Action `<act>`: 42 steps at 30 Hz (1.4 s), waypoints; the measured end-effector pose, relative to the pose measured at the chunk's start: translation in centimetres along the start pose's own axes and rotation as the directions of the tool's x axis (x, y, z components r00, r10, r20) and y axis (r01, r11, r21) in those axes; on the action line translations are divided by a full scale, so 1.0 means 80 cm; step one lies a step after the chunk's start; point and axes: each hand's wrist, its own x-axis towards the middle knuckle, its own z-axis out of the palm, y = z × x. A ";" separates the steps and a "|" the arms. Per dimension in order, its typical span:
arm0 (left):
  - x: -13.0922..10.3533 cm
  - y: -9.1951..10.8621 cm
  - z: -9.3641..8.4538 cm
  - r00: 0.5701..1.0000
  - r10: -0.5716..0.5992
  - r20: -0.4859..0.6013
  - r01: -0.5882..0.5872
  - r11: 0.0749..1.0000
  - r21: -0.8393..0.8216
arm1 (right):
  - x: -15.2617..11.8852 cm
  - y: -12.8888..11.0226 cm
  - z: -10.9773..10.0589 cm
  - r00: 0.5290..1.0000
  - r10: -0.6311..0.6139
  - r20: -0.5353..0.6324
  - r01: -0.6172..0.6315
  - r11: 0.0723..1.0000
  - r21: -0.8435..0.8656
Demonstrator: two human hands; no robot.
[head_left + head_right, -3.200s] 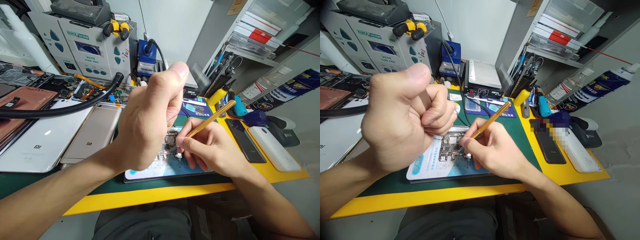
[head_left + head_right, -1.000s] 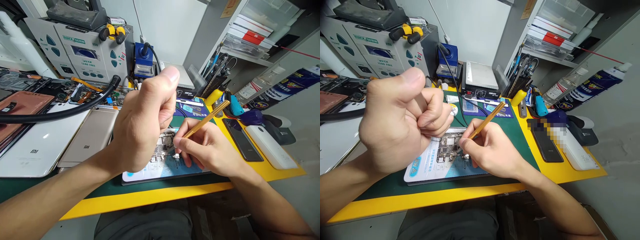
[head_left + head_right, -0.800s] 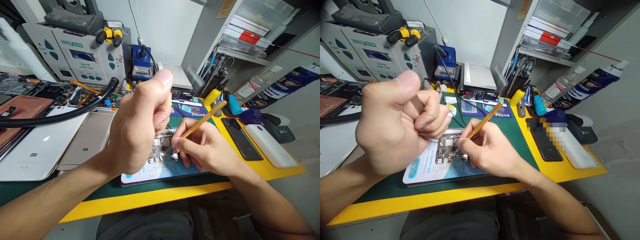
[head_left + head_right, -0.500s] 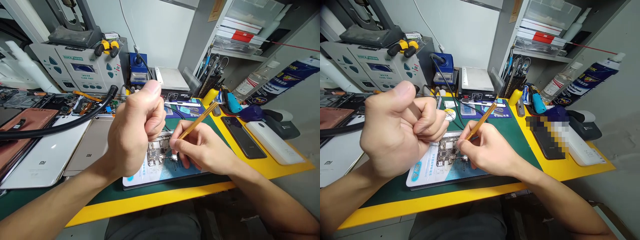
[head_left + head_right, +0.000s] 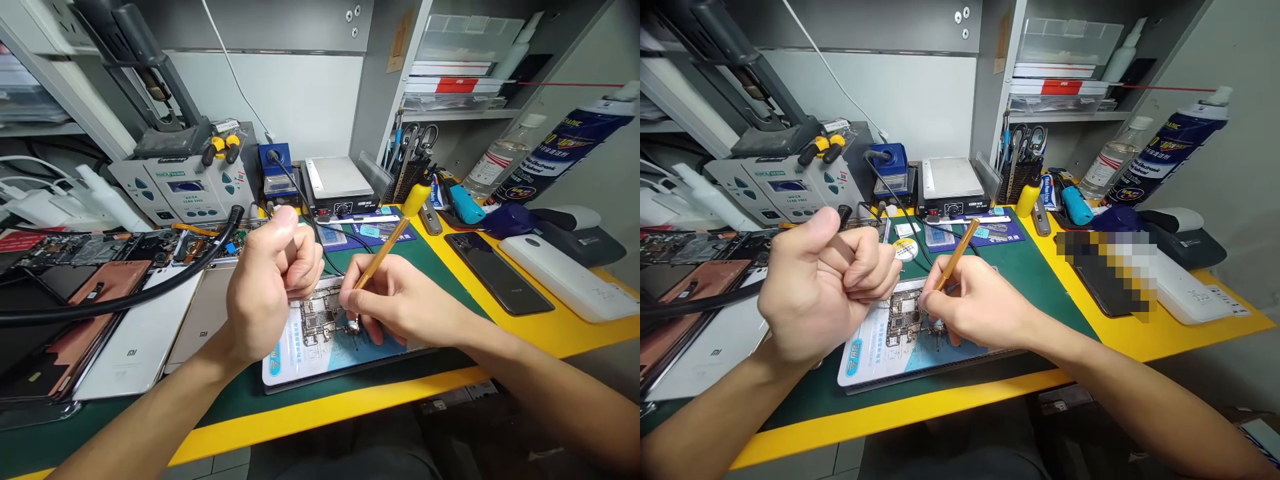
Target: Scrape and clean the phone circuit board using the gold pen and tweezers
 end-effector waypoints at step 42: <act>-0.009 0.010 -0.014 0.998 -0.019 0.055 0.024 0.995 -0.098 | 0.015 0.010 -0.010 0.985 -0.136 -0.109 0.159 0.957 0.242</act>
